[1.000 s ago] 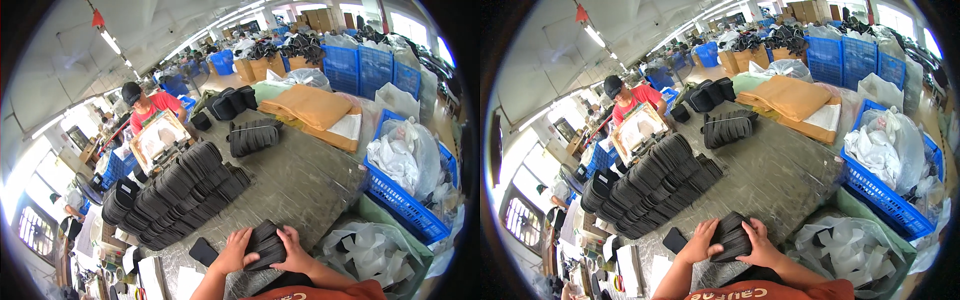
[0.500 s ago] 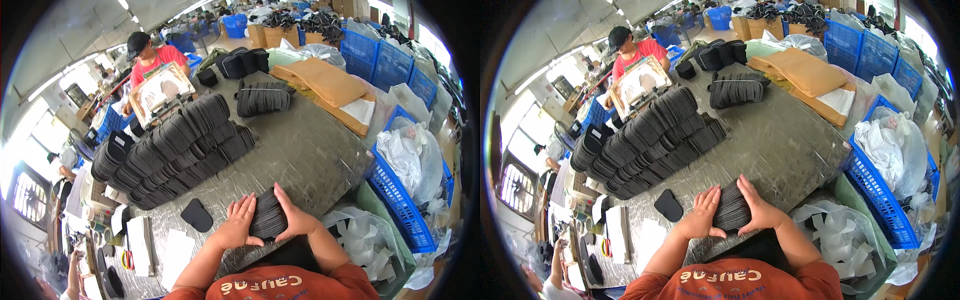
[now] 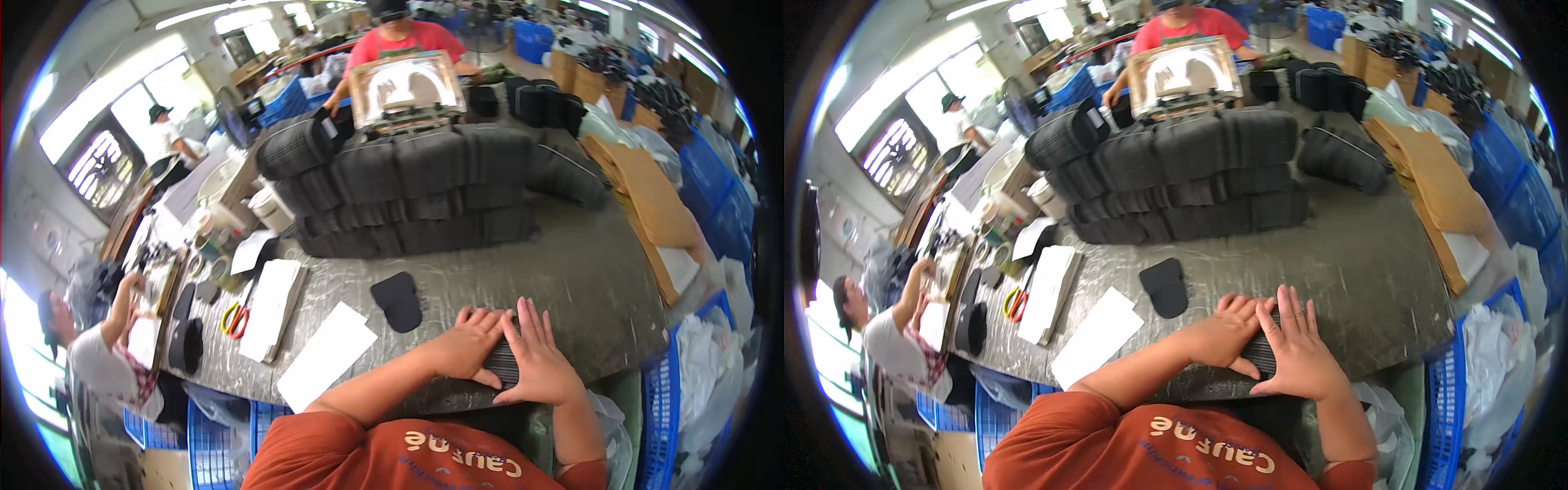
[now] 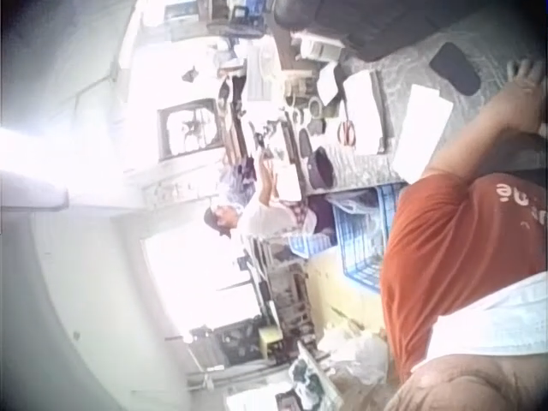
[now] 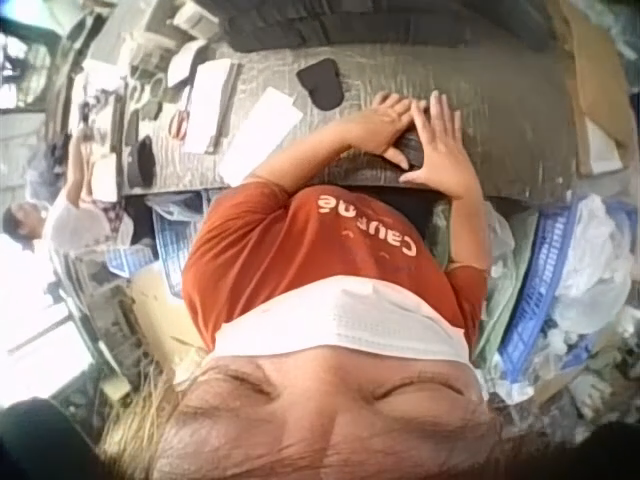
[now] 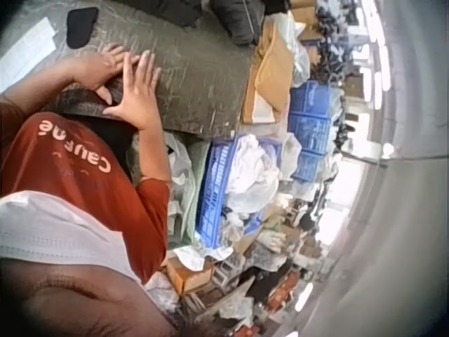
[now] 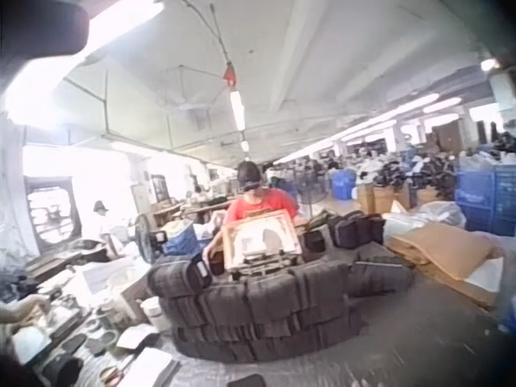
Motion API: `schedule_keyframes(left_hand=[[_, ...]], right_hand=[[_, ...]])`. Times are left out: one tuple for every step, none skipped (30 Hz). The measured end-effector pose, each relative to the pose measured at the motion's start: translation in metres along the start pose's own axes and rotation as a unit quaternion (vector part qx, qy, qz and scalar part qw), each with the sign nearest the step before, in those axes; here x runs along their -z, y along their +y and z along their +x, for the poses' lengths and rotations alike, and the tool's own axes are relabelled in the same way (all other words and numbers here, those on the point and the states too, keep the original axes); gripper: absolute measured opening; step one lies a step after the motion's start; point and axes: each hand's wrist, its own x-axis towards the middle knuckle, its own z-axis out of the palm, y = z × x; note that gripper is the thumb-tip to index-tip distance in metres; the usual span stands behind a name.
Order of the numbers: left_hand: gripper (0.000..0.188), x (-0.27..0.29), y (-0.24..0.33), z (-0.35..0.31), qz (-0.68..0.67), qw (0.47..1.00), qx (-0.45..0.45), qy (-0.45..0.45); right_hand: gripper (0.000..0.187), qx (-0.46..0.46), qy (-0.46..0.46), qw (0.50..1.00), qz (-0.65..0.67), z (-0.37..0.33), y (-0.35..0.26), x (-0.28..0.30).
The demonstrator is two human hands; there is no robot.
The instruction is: Peel and apply small white labels to black shoe components and organize them into stacks.
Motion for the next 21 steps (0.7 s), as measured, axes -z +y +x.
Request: schedule_keyframes(left_hand=[[0.121, 0.0, 0.0, -0.002, -0.017, 1.0, -0.006, 0.01], [0.121, -0.002, 0.0, 0.003, -0.04, 0.999, -0.025, 0.019], [0.118, -0.003, -0.003, 0.002, -0.033, 0.999, -0.034, 0.026], [0.118, 0.0, -0.011, -0.005, -0.032, 0.999, -0.024, 0.037], [0.112, 0.004, -0.021, -0.013, -0.037, 0.998, -0.025, 0.039], [0.105, 0.01, -0.032, -0.023, -0.043, 0.998, -0.025, 0.04], [0.089, 0.02, -0.049, -0.037, -0.056, 0.995, 0.009, 0.087], [0.072, 0.039, -0.068, -0.049, -0.018, 0.991, 0.079, 0.108], [0.058, 0.044, -0.095, -0.064, 0.05, 0.962, 0.222, 0.151], [0.043, 0.062, -0.116, -0.084, 0.045, 0.908, 0.342, 0.236], [0.026, 0.071, -0.153, -0.109, 0.13, 0.857, 0.427, 0.259], [0.018, 0.086, -0.176, -0.13, 0.205, 0.81, 0.497, 0.234], [0.016, 0.095, -0.2, -0.155, 0.245, 0.767, 0.541, 0.243], [0.016, 0.1, -0.219, -0.168, 0.257, 0.74, 0.566, 0.257], [0.017, 0.104, -0.233, -0.173, 0.241, 0.735, 0.581, 0.252], [0.017, 0.105, -0.242, -0.171, 0.237, 0.737, 0.579, 0.257], [0.02, 0.106, -0.251, -0.17, 0.206, 0.748, 0.597, 0.204], [0.023, 0.105, -0.258, -0.168, 0.174, 0.755, 0.614, 0.149], [0.026, 0.102, -0.266, -0.168, 0.154, 0.752, 0.622, 0.153], [0.026, 0.102, -0.272, -0.17, 0.15, 0.754, 0.62, 0.159], [0.027, 0.1, -0.274, -0.172, 0.151, 0.749, 0.625, 0.156]], right_hand=[[0.13, -0.017, -0.053, 0.994, -0.094, 0.011, -0.005, -0.001], [0.126, -0.045, -0.102, 0.975, -0.194, 0.016, -0.007, 0.001], [0.126, -0.03, -0.108, 0.974, -0.197, 0.024, -0.009, 0.002], [0.122, -0.045, -0.143, 0.965, -0.215, 0.029, -0.01, 0.004], [0.119, -0.061, -0.176, 0.954, -0.234, 0.033, -0.012, 0.006], [0.115, -0.077, -0.209, 0.942, -0.252, 0.037, -0.014, 0.007], [0.113, -0.095, -0.238, 0.932, -0.255, 0.039, -0.018, 0.008], [0.113, -0.095, -0.242, 0.93, -0.26, 0.037, -0.019, 0.007], [0.112, -0.096, -0.236, 0.928, -0.272, 0.036, -0.02, 0.005], [0.112, -0.103, -0.232, 0.925, -0.283, 0.034, -0.019, 0.004], [0.11, -0.095, -0.226, 0.928, -0.281, 0.036, -0.019, 0.004], [0.11, -0.094, -0.228, 0.926, -0.285, 0.037, -0.018, 0.004], [0.109, -0.091, -0.225, 0.935, -0.259, 0.039, -0.018, 0.005], [0.108, -0.097, -0.224, 0.941, -0.236, 0.04, -0.017, 0.006], [0.11, -0.105, -0.221, 0.944, -0.221, 0.04, -0.015, 0.008], [0.11, -0.108, -0.22, 0.943, -0.227, 0.038, -0.011, 0.01], [0.112, -0.115, -0.209, 0.949, -0.205, 0.036, -0.008, 0.012], [0.115, -0.121, -0.199, 0.955, -0.182, 0.035, -0.005, 0.015], [0.119, -0.145, -0.188, 0.962, -0.137, 0.036, -0.004, 0.021], [0.119, -0.146, -0.186, 0.961, -0.144, 0.035, 0.001, 0.025], [0.123, -0.156, -0.124, 0.98, -0.026, 0.033, 0.002, 0.03]])
